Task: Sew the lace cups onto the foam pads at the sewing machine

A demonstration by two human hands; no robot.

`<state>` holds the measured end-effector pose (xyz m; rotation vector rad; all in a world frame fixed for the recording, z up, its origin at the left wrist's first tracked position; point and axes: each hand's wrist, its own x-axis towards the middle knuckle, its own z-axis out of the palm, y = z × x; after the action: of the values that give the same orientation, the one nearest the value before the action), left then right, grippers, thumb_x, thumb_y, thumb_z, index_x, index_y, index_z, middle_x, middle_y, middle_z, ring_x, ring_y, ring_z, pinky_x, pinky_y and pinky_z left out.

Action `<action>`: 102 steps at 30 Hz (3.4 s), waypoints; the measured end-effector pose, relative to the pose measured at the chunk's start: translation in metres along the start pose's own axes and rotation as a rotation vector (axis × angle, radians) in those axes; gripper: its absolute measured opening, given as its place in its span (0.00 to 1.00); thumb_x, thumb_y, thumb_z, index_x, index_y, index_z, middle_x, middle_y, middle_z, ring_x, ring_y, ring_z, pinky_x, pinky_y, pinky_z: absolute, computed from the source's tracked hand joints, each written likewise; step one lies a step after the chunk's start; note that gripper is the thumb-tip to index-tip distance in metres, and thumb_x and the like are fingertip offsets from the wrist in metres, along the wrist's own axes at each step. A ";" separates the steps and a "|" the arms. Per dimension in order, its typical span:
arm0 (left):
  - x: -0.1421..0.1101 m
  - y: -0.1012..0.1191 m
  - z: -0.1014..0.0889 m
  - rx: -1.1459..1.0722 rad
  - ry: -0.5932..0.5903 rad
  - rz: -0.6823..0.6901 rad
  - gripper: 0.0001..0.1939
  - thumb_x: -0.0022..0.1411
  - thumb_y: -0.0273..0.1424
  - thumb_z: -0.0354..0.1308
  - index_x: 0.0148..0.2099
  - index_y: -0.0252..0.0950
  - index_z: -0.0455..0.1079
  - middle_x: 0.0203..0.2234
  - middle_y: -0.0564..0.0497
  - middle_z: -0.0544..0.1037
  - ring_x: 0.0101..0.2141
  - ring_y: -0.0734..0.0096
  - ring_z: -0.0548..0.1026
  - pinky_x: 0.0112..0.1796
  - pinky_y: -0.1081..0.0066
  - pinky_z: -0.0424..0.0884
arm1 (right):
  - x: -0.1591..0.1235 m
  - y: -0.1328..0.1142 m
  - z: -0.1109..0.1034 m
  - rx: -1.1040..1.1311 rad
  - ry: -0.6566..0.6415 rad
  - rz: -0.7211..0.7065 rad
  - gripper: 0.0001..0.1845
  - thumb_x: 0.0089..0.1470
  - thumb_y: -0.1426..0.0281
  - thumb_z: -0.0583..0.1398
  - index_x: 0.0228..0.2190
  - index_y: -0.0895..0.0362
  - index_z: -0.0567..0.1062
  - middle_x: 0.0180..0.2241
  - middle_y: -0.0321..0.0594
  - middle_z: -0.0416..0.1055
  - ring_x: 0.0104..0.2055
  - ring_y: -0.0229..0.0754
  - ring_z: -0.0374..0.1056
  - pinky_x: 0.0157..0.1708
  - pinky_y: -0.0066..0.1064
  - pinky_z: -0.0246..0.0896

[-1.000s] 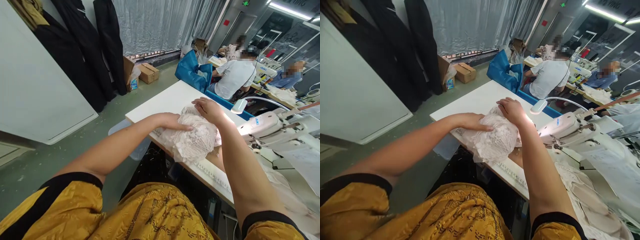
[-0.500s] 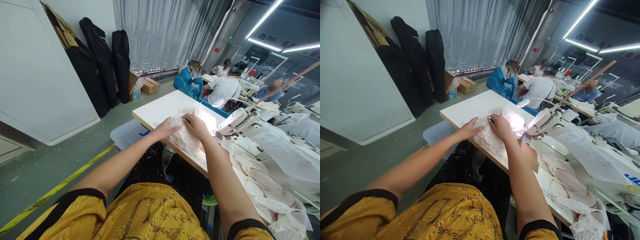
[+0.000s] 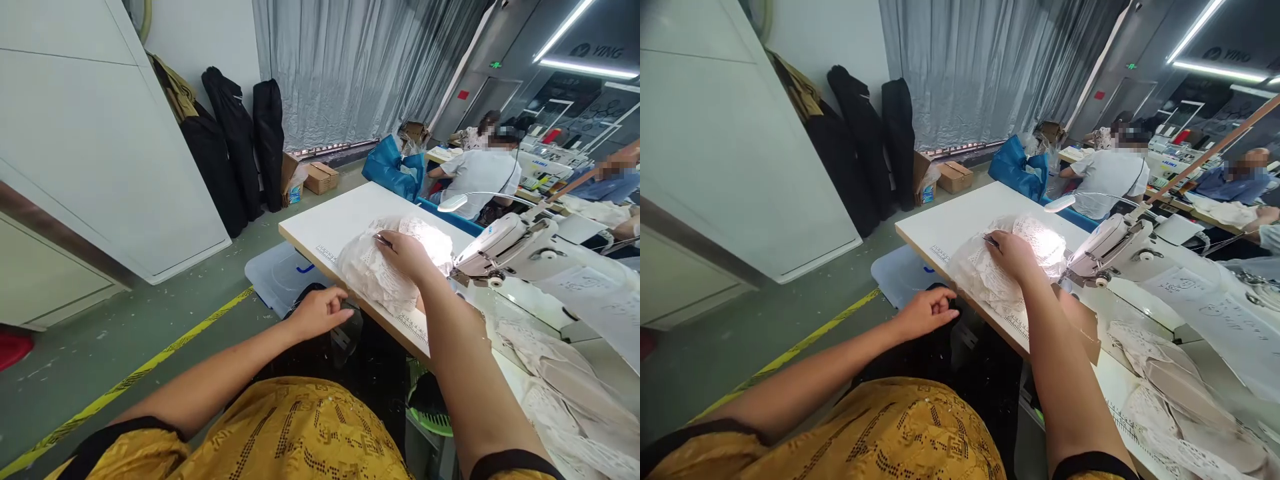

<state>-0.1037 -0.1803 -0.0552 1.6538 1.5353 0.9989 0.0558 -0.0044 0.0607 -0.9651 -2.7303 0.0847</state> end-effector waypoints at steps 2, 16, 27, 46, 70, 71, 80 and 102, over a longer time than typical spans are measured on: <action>0.019 0.014 0.002 -0.069 0.145 -0.032 0.27 0.54 0.45 0.62 0.51 0.34 0.67 0.25 0.56 0.72 0.24 0.76 0.67 0.26 0.76 0.62 | 0.000 0.002 0.001 0.001 0.001 -0.004 0.15 0.62 0.64 0.50 0.38 0.55 0.74 0.38 0.43 0.76 0.37 0.45 0.70 0.32 0.29 0.54; -0.007 0.022 0.009 -0.375 0.040 -0.261 0.23 0.52 0.50 0.60 0.27 0.33 0.66 0.15 0.56 0.70 0.14 0.81 0.64 0.16 0.80 0.58 | -0.001 0.006 0.000 0.014 0.000 -0.030 0.15 0.61 0.65 0.50 0.38 0.55 0.75 0.38 0.45 0.77 0.38 0.47 0.71 0.30 0.30 0.54; 0.036 0.035 0.028 -0.477 0.172 -0.311 0.17 0.52 0.42 0.64 0.28 0.31 0.70 0.18 0.53 0.74 0.16 0.80 0.67 0.17 0.79 0.61 | -0.003 0.004 -0.002 -0.009 -0.002 -0.034 0.17 0.63 0.63 0.49 0.39 0.56 0.75 0.38 0.45 0.77 0.37 0.47 0.71 0.30 0.30 0.54; 0.013 0.012 0.017 -0.492 0.094 -0.104 0.15 0.57 0.40 0.58 0.27 0.33 0.71 0.18 0.52 0.73 0.19 0.78 0.67 0.22 0.78 0.63 | -0.065 -0.033 -0.028 0.112 0.302 -0.004 0.22 0.64 0.64 0.48 0.57 0.51 0.66 0.43 0.46 0.75 0.45 0.50 0.70 0.46 0.43 0.64; 0.014 -0.023 0.109 -0.622 -0.367 -0.117 0.38 0.48 0.42 0.68 0.59 0.35 0.62 0.54 0.41 0.71 0.53 0.55 0.69 0.47 0.63 0.69 | -0.084 0.007 0.021 0.855 -0.326 0.113 0.22 0.55 0.52 0.58 0.36 0.59 0.77 0.31 0.38 0.74 0.35 0.39 0.68 0.35 0.27 0.60; 0.016 -0.016 0.113 -0.646 -0.388 -0.079 0.32 0.52 0.42 0.65 0.56 0.34 0.66 0.50 0.43 0.74 0.50 0.57 0.71 0.47 0.64 0.68 | -0.085 0.010 0.022 0.899 -0.339 0.104 0.22 0.55 0.52 0.59 0.36 0.59 0.78 0.31 0.38 0.75 0.35 0.38 0.68 0.35 0.27 0.61; 0.023 0.025 0.073 -0.584 -0.450 0.070 0.17 0.64 0.40 0.51 0.48 0.35 0.72 0.36 0.50 0.75 0.38 0.67 0.71 0.40 0.73 0.67 | -0.127 0.059 0.018 1.295 -0.117 -0.011 0.39 0.35 0.28 0.49 0.12 0.52 0.67 0.11 0.32 0.56 0.12 0.31 0.49 0.14 0.27 0.51; 0.033 0.040 0.057 -0.571 -0.391 0.052 0.18 0.67 0.45 0.48 0.41 0.35 0.69 0.29 0.52 0.69 0.31 0.72 0.65 0.34 0.74 0.63 | -0.225 0.035 0.002 0.396 0.261 0.451 0.20 0.46 0.64 0.66 0.45 0.48 0.76 0.43 0.42 0.73 0.36 0.45 0.70 0.34 0.37 0.68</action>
<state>-0.0335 -0.1495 -0.0454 1.3746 0.8511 0.9558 0.2458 -0.1174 0.0069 -1.3324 -2.1072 0.5169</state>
